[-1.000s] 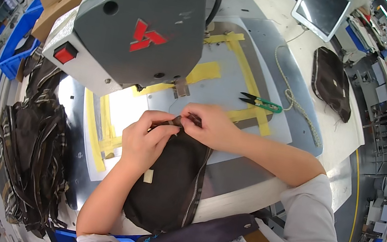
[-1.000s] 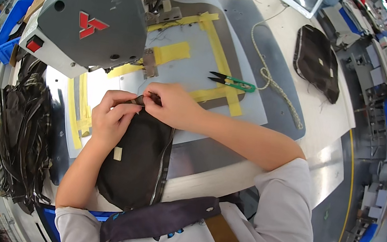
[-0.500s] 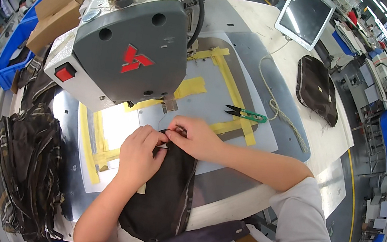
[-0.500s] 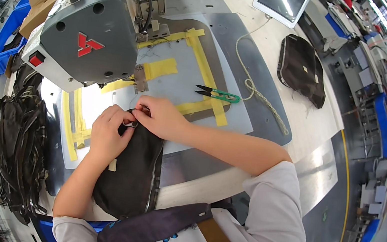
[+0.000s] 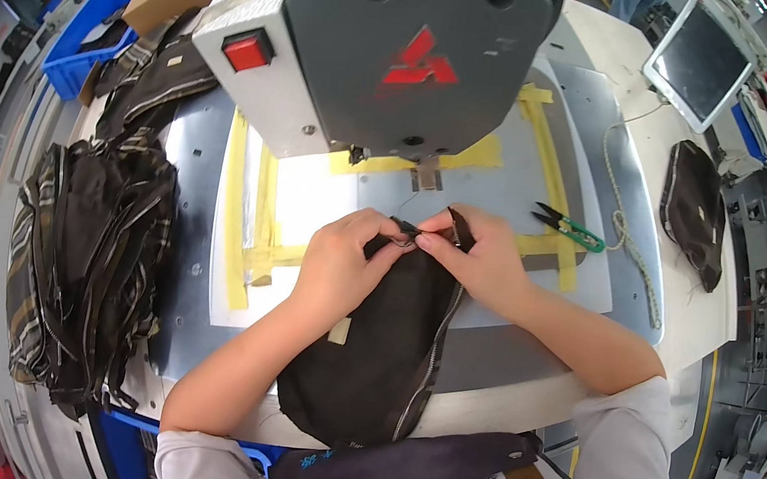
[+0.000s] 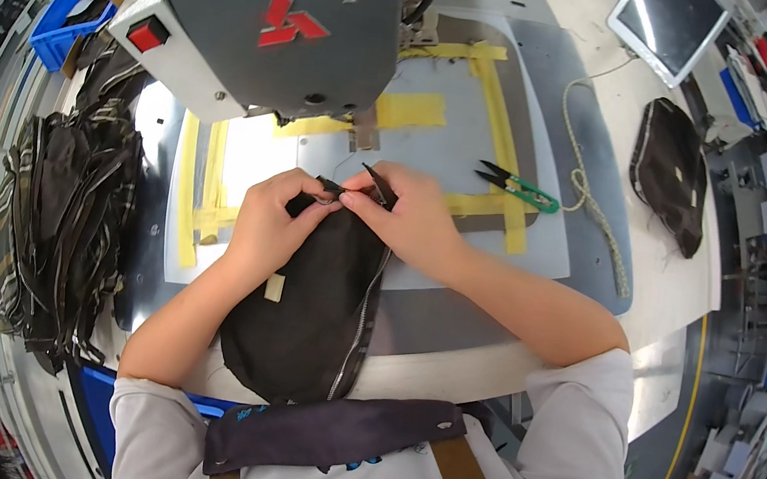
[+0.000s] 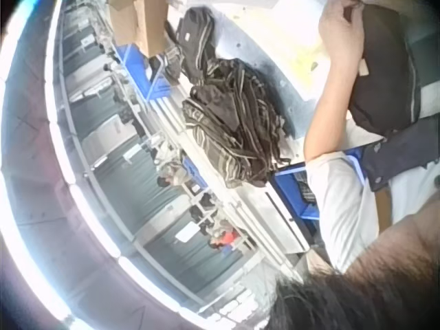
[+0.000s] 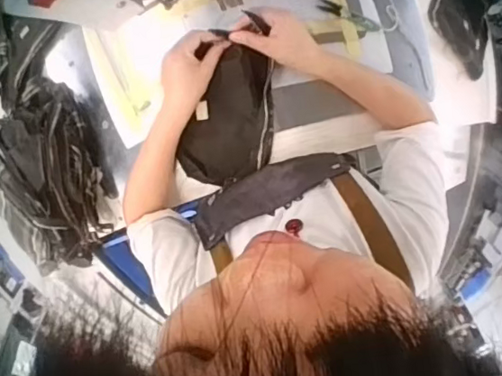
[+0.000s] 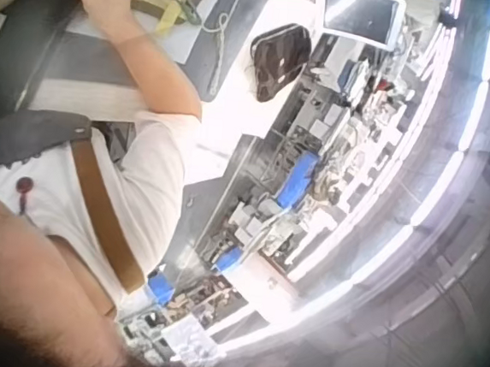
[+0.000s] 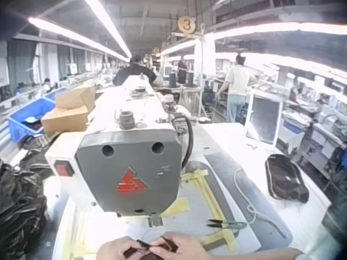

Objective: The person aligns the zipper of a dark-colored bag under the needle of an industrial sewing machine and sews the seam. They repeat this process for a second bag, handling the fabric and zipper by hand to guide it through the machine.

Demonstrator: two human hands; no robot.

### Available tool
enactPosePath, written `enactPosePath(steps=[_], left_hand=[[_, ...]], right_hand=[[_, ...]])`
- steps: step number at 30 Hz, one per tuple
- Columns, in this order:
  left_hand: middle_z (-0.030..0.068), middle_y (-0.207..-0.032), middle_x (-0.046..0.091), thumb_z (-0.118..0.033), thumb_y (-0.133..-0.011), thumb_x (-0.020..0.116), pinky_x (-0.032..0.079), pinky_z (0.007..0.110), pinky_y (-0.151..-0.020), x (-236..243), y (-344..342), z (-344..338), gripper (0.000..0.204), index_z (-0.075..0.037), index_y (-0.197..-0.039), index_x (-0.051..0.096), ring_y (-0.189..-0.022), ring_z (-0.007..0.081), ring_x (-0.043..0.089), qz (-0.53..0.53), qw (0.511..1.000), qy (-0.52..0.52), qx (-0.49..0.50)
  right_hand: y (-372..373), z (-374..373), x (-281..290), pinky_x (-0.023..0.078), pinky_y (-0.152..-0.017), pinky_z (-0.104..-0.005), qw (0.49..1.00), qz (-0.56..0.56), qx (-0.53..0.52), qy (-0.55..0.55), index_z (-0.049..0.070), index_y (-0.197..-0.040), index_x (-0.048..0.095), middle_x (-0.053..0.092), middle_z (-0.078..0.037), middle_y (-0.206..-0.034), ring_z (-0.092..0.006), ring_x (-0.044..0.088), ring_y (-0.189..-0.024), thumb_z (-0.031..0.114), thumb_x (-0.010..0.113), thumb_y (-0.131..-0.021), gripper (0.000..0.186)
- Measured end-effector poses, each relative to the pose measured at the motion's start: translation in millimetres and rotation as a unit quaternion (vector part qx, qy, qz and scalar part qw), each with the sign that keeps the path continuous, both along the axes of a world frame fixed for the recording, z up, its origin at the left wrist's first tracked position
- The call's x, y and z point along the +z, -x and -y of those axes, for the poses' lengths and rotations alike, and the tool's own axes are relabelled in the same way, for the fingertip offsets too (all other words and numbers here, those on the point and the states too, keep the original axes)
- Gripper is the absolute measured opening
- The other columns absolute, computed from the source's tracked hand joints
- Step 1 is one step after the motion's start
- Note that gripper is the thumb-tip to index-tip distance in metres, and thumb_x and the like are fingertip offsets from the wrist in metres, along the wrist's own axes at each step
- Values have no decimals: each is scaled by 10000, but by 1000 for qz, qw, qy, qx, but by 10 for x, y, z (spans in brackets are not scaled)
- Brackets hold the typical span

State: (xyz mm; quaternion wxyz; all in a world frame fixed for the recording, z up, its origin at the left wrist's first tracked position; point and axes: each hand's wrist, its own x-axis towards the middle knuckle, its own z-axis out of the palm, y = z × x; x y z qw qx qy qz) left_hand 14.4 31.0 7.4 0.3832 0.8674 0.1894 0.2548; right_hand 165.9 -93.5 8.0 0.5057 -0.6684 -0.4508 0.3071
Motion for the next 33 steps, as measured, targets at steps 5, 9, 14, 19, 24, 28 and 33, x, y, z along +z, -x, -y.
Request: enactPosePath(steps=[5, 9, 14, 19, 24, 28, 33], left_hand=[[95, -829, 663, -46, -768, 726, 516, 350, -642, -34, 20, -3, 138, -35, -876, 642, -725, 289, 654, 5, 1000, 20, 6], [69, -831, 660, -16, -739, 724, 522, 344, -597, -24, 19, 8, 186, -61, -903, 648, -678, 265, 650, 37, 996, -77, -4], [31, -817, 638, -4, -706, 727, 512, 325, -542, -57, 10, -29, 213, -90, -889, 659, -634, 225, 639, 58, 977, -202, -29], [24, -856, 624, -21, -720, 733, 503, 322, -530, -36, 7, -40, 171, -92, -864, 673, -625, 210, 631, 56, 976, -201, -66], [32, -1003, 618, -65, -772, 734, 508, 317, -585, 20, -21, -1, 114, -58, -865, 668, -710, 199, 647, 41, 993, -92, -59], [48, -1017, 638, -80, -773, 747, 517, 311, -642, -4, -24, -30, 125, -41, -860, 667, -777, 217, 656, 30, 997, -44, -57], [89, -962, 665, -7, -749, 749, 519, 314, -769, -1, -6, -20, 133, -11, -856, 670, -871, 232, 654, 10, 999, 22, -22]], right_hand=[[-38, -12, -30, 500, -708, -333, 972, 189, 68, -122, 22, -978, 669, 614, -66, -894, -252, 620, -783, 51, 660, -821, 160], [-48, -4, 2, 497, -684, -350, 972, 208, 61, -92, 28, -937, 643, 590, -70, -876, -269, 606, -782, 41, 667, -800, 140], [-73, -22, 91, 478, -645, -324, 951, 283, 81, -93, 26, -889, 622, 612, -68, -874, -225, 596, -742, 28, 674, -801, 103], [-87, -35, 162, 452, -646, -284, 997, 20, 68, -8, 34, -913, 608, 593, -24, -814, -112, 553, -725, 103, 648, -878, 88], [-188, -113, 44, 451, -664, -269, 994, -30, 62, 87, 16, -896, 626, 620, -24, -785, -97, 543, -718, 160, 628, -899, 144], [-181, -107, 77, 457, -670, -273, 993, -41, 50, 103, 11, -876, 633, 636, -33, -777, -99, 558, -719, 179, 639, -890, 169], [-184, -42, 68, 460, -669, -285, 994, -8, 92, 66, 14, -882, 634, 626, -35, -764, -113, 564, -712, 168, 664, -850, 160]])
